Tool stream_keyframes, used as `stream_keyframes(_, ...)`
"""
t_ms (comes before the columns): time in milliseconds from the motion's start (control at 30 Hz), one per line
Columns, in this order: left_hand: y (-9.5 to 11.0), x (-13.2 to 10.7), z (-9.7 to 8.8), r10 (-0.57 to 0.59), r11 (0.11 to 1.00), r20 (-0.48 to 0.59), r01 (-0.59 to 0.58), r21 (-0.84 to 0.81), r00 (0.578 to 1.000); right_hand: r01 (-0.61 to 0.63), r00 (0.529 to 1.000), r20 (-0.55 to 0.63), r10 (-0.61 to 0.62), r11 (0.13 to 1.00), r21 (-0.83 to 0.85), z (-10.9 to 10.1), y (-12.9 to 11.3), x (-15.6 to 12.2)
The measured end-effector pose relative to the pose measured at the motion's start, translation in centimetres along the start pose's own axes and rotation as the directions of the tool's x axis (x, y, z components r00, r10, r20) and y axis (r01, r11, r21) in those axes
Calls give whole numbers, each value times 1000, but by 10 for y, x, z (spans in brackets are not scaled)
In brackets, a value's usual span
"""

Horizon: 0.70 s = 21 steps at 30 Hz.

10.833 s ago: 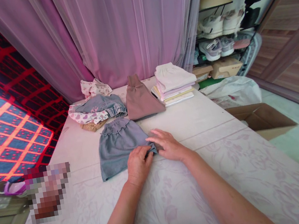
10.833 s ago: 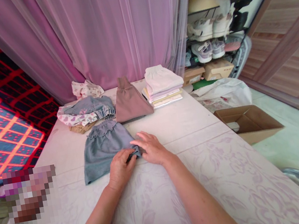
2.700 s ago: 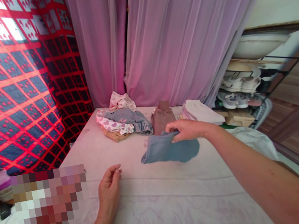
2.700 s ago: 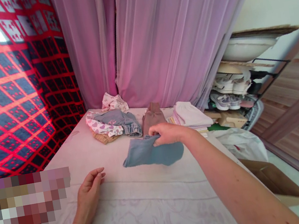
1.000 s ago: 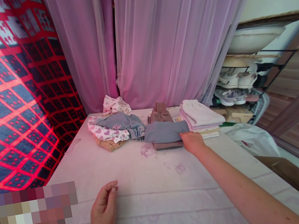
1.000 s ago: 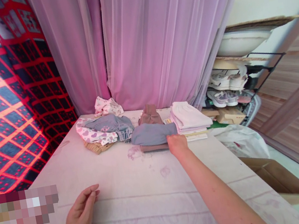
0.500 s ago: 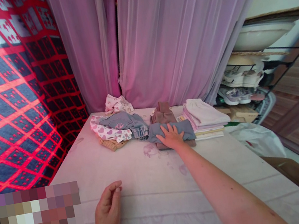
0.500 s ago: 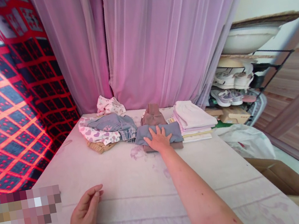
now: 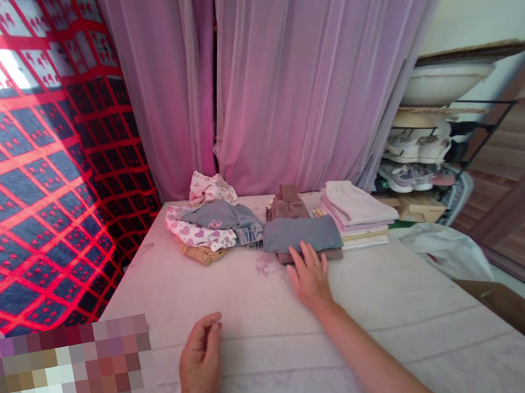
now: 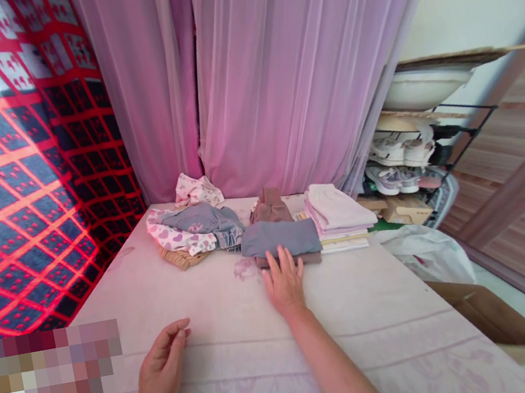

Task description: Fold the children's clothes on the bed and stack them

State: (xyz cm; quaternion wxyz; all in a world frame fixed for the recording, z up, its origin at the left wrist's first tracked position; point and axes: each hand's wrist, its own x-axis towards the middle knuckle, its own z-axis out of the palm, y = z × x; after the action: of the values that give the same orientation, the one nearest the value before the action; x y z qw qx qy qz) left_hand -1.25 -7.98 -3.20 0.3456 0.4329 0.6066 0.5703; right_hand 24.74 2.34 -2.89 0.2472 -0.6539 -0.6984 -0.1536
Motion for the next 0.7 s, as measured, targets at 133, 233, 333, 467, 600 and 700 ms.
stream_keyframes(133,-2,1,1,0,1000,3,0,5,1000,25,997,70,-33,994,103,-4,-5,-37)
stream_keyframes(233,-1,1,0,-8,1000,6,8,7,1000,-9,991,132,-14,984,176,-4,-6,-44)
stream_keyframes(333,1,1,0,-5,1000,15,4,17,1000,-100,994,77,82,958,270,-2,6,-38)
stream_keyframes(467,-1,2,0,6,999,16,-6,34,1000,-367,919,-58,390,900,236,-7,47,-15)
stream_keyframes(600,-4,2,0,8,1000,8,-8,29,1000,-492,869,-23,494,868,70,-19,89,14)
stream_keyframes(700,-3,1,0,13,999,3,-13,40,1000,-430,896,89,435,900,-74,-24,103,29)
